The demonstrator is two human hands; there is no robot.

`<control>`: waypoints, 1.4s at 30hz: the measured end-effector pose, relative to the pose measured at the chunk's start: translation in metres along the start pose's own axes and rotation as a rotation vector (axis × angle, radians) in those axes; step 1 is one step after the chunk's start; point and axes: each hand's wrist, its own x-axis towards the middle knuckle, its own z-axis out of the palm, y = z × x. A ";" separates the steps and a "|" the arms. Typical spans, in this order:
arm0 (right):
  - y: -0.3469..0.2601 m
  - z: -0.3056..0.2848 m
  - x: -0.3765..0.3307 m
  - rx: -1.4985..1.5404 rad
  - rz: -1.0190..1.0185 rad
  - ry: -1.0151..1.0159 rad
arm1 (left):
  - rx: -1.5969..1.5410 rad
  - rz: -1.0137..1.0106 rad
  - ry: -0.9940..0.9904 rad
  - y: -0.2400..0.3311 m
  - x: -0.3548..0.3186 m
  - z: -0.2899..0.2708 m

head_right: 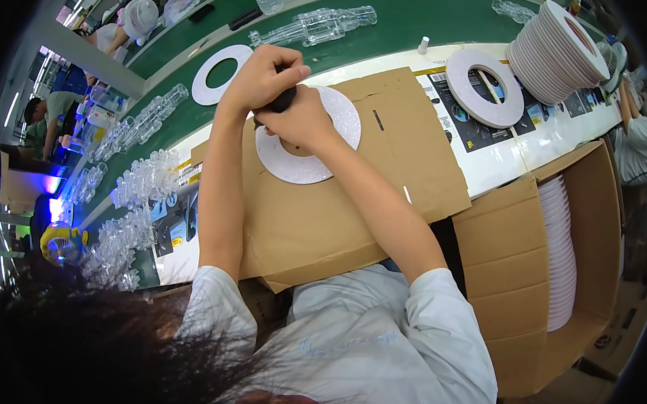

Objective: Applying glue to circular light fixture components on an assembly line.

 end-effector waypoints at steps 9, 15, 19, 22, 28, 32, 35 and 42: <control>-0.010 0.000 -0.016 0.169 0.005 -0.071 | -0.272 -0.211 -0.446 -0.021 -0.022 -0.033; 0.000 0.002 -0.017 0.128 0.032 -0.054 | -0.247 -0.174 -0.474 -0.023 -0.022 -0.034; 0.004 0.004 -0.015 0.100 0.046 -0.064 | -0.273 -0.165 -0.489 -0.028 -0.023 -0.034; 0.004 0.006 -0.016 0.076 0.041 -0.072 | -0.282 -0.162 -0.475 -0.031 -0.026 -0.035; 0.007 0.008 -0.015 0.046 0.042 -0.062 | -0.317 -0.136 -0.493 -0.035 -0.026 -0.035; 0.006 0.007 -0.016 0.036 0.050 -0.057 | -0.337 -0.139 -0.497 -0.038 -0.025 -0.032; 0.008 0.009 -0.015 0.035 0.053 -0.065 | -0.340 -0.146 -0.493 -0.041 -0.027 -0.033; 0.010 0.007 -0.013 0.015 0.040 -0.057 | -0.334 -0.122 -0.501 -0.045 -0.024 -0.032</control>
